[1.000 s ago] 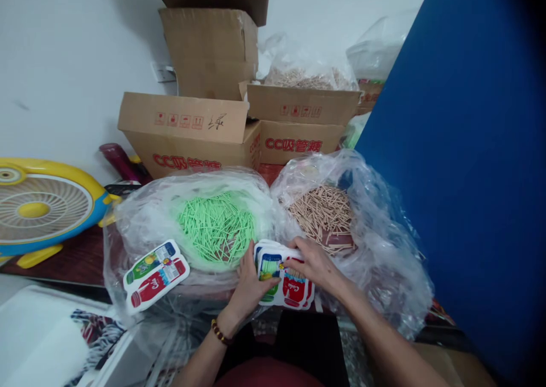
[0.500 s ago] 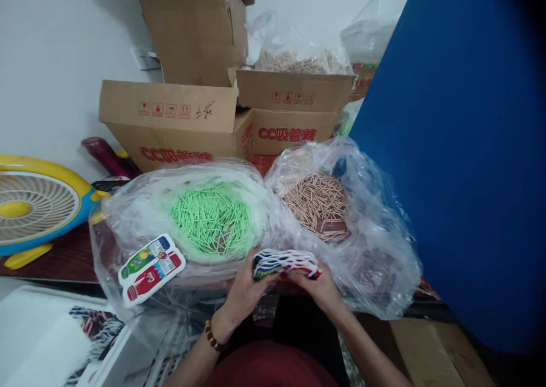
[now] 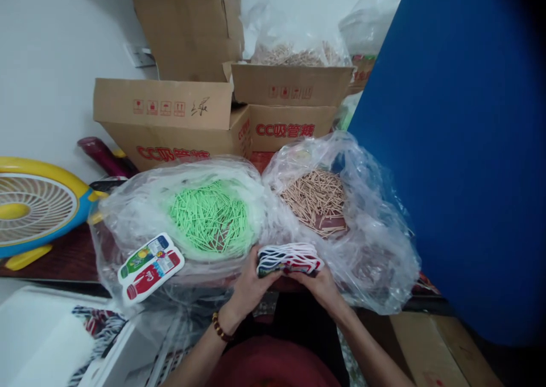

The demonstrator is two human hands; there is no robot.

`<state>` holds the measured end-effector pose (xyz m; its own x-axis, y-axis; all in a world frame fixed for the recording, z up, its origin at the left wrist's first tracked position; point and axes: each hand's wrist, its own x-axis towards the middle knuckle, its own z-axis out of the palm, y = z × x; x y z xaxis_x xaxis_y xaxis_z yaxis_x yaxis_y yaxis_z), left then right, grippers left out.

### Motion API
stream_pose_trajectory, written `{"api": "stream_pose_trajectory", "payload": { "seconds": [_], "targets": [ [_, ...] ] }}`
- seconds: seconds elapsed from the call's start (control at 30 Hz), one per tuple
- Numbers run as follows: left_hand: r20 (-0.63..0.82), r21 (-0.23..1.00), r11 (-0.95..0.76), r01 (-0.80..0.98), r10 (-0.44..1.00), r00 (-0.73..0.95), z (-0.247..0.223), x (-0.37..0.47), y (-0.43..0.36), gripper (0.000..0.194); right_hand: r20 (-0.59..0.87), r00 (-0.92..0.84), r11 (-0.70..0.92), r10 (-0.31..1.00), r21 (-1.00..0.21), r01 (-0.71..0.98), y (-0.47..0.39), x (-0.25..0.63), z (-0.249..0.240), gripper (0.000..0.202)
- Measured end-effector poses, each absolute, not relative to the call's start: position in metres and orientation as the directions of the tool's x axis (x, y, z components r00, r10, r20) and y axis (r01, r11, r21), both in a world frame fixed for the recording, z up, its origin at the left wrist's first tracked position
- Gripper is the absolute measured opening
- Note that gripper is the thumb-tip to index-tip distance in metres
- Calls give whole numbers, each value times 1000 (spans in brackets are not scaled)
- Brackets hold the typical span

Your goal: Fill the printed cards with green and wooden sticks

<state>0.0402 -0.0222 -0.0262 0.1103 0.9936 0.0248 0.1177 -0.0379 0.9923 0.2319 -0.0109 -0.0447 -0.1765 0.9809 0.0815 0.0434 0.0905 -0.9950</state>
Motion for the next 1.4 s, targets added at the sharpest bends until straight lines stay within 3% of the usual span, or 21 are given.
{"api": "stream_pose_trajectory", "payload": {
  "seconds": [0.17, 0.33, 0.6, 0.83, 1.1, 1.27, 1.4],
  "targets": [
    [59, 995, -71, 68, 985, 161, -13, 35, -24, 66, 90, -218, 118, 972, -986, 119, -17, 239, -33, 44],
    [22, 998, -32, 63, 989, 144, -29, 37, -16, 75, 102, -311, 165, 945, -969, 186, -14, 242, -45, 54],
    [5, 1000, -8, 25, 992, 126, -24, 40, -18, 59, 63, -221, 98, 973, -984, 149, -15, 234, -44, 56],
    [14, 1000, -13, -9, 988, 154, -38, 36, -14, 56, 156, -399, 284, 903, -916, 284, -8, 239, -46, 53],
    [30, 998, -39, 57, 987, 157, -44, 33, -16, 41, 26, -431, 101, 902, -983, 152, -4, 250, -37, 76],
    [25, 1000, -24, -4, 988, 150, -28, 32, -18, 40, 53, -406, 122, 912, -981, 147, -6, 240, -31, 50],
    [33, 999, -35, 5, 978, 207, -23, 28, -17, 47, 43, -383, 130, 923, -970, 204, -8, 238, -32, 44]
  ]
}}
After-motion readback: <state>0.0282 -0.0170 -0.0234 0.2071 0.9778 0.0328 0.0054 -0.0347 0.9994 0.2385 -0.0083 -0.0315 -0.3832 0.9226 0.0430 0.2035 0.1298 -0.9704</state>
